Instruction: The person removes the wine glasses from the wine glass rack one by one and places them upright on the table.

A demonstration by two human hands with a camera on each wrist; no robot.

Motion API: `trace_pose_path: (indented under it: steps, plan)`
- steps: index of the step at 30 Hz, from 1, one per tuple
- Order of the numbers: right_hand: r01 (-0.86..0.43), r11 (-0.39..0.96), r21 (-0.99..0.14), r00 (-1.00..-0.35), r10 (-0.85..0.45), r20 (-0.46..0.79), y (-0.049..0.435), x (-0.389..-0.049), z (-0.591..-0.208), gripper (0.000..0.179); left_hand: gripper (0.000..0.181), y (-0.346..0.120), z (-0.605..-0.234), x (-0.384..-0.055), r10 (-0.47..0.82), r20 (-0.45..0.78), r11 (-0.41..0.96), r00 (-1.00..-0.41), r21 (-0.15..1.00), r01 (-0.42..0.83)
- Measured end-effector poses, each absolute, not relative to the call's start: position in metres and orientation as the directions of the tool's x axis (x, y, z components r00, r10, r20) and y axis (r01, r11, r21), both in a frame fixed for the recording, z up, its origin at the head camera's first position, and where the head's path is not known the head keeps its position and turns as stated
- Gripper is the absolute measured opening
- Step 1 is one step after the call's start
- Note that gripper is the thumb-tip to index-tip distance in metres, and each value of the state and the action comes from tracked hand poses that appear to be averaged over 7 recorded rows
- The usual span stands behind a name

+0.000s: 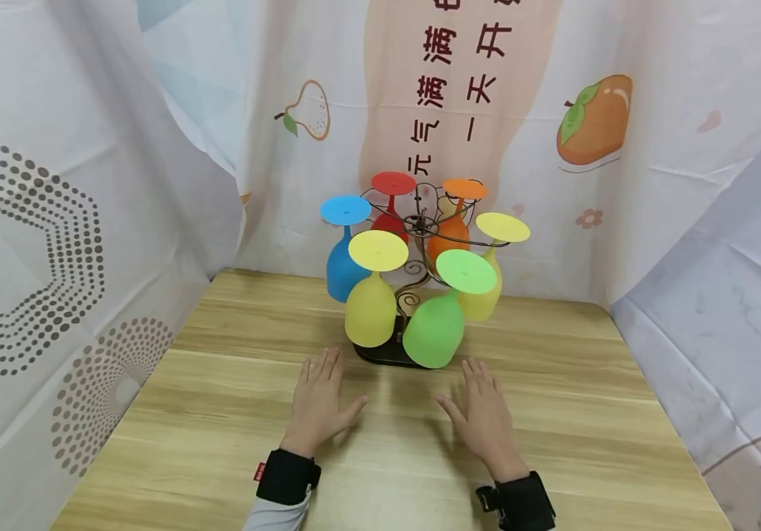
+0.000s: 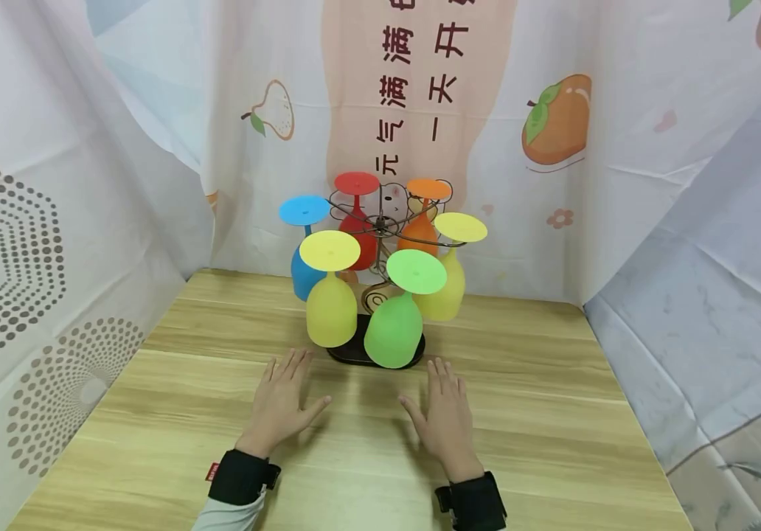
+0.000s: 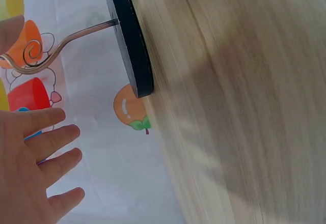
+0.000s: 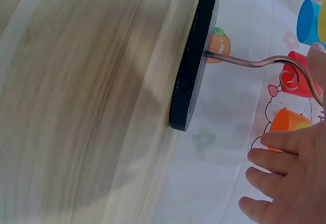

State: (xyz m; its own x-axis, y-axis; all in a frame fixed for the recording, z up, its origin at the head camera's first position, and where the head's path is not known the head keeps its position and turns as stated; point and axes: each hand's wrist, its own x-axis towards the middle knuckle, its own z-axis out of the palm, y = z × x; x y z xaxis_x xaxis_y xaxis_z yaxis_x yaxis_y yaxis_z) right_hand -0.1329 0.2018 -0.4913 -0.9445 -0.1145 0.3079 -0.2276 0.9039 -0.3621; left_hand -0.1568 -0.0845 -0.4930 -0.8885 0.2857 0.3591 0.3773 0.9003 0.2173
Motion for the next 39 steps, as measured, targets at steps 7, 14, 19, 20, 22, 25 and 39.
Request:
trace_pose_path:
  steps: [7,14,19,20,22,25,39]
  plan:
    - [-0.297,0.892,-0.340,-0.873,-0.110,0.475,0.223,-0.112,-0.434,0.074,0.083,-0.105,-0.472,-0.137,0.284,0.363,0.858,-0.887,0.316,0.404]
    - [-0.570,0.808,-0.151,-0.619,-0.301,0.725,0.231,-0.123,-0.302,0.068,0.082,-0.129,-0.381,-0.140,0.314,0.635,0.821,-0.706,0.192,0.537]
    - [-0.670,0.728,-0.148,-0.660,-0.492,0.567,0.199,-0.154,-0.252,0.059,0.080,-0.122,-0.326,-0.163,0.403,0.709,0.759,-0.578,0.094,0.645]
    - [-0.672,0.725,-0.154,-0.685,-0.527,0.503,0.191,-0.162,-0.248,0.059,0.080,-0.118,-0.317,-0.169,0.428,0.710,0.744,-0.560,0.075,0.664]
    - [-0.666,0.723,-0.182,-0.727,-0.576,0.373,0.179,-0.180,-0.245,0.058,0.079,-0.109,-0.303,-0.180,0.483,0.705,0.708,-0.519,0.034,0.705]
    - [-0.634,0.734,-0.243,-0.773,-0.603,0.198,0.169,-0.202,-0.245,0.059,0.076,-0.094,-0.288,-0.194,0.568,0.675,0.652,-0.472,-0.019,0.758]
    - [-0.637,0.738,-0.223,-0.760,-0.650,0.019,0.163,-0.222,-0.239,0.054,0.044,-0.074,-0.270,-0.216,0.790,0.464,0.577,-0.401,-0.344,0.741]
